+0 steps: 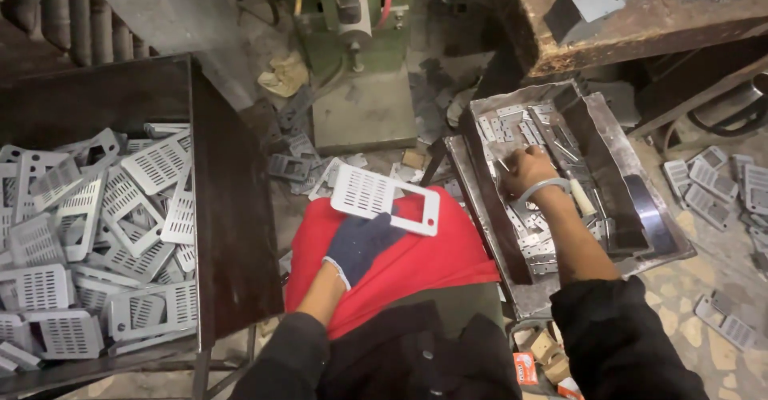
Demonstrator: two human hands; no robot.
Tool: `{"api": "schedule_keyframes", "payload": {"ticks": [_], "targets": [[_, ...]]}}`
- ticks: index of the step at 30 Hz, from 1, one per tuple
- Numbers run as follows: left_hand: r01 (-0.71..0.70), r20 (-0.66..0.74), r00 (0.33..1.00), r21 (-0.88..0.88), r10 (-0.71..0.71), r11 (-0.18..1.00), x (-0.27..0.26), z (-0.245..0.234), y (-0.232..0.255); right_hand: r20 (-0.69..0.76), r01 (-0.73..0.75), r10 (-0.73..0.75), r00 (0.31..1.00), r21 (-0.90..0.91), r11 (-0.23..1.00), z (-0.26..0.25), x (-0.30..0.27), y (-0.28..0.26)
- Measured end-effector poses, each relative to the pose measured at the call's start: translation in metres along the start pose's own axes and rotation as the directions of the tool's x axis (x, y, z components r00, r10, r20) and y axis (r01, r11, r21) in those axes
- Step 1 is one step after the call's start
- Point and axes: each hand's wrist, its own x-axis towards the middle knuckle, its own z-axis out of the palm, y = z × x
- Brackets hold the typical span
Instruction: Assembling small metal components onto larger metal base plates using a spot welding or press machine at a factory workstation.
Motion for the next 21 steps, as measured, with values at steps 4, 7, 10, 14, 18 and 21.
{"api": "schedule_keyframes", "payload": {"ticks": [4, 7, 10, 14, 18, 21], "targets": [[0.021, 0.017, 1.000, 0.057, -0.022, 0.998, 0.000, 0.000, 0.000, -0.062, -0.183, 0.195, 0.979, 0.164, 0.969, -0.027, -0.006, -0.015], [0.009, 0.034, 0.999, 0.165, -0.015, 0.986, 0.007, -0.012, 0.000, -0.302, 0.169, 0.084, 0.950, 0.720, 0.673, -0.036, -0.024, -0.039], [0.033, 0.033, 0.998, 0.279, -0.044, 0.960, 0.008, -0.007, 0.008, -0.216, 0.257, -0.145, 0.965, 0.882, 0.394, -0.054, -0.061, -0.093], [0.051, 0.017, 0.998, 0.334, -0.060, 0.941, 0.009, -0.008, 0.006, -0.104, 0.208, -0.212, 0.972, 0.807, 0.554, -0.031, -0.095, -0.138], [0.032, 0.049, 0.997, 0.365, -0.053, 0.930, 0.011, -0.014, 0.005, -0.071, 0.237, -0.255, 0.964, 0.658, 0.715, -0.023, -0.118, -0.167], [0.009, 0.063, 0.997, 0.437, -0.040, 0.899, 0.007, -0.013, 0.008, 0.036, 0.172, -0.275, 0.961, 0.702, 0.691, -0.001, -0.121, -0.162]]}}
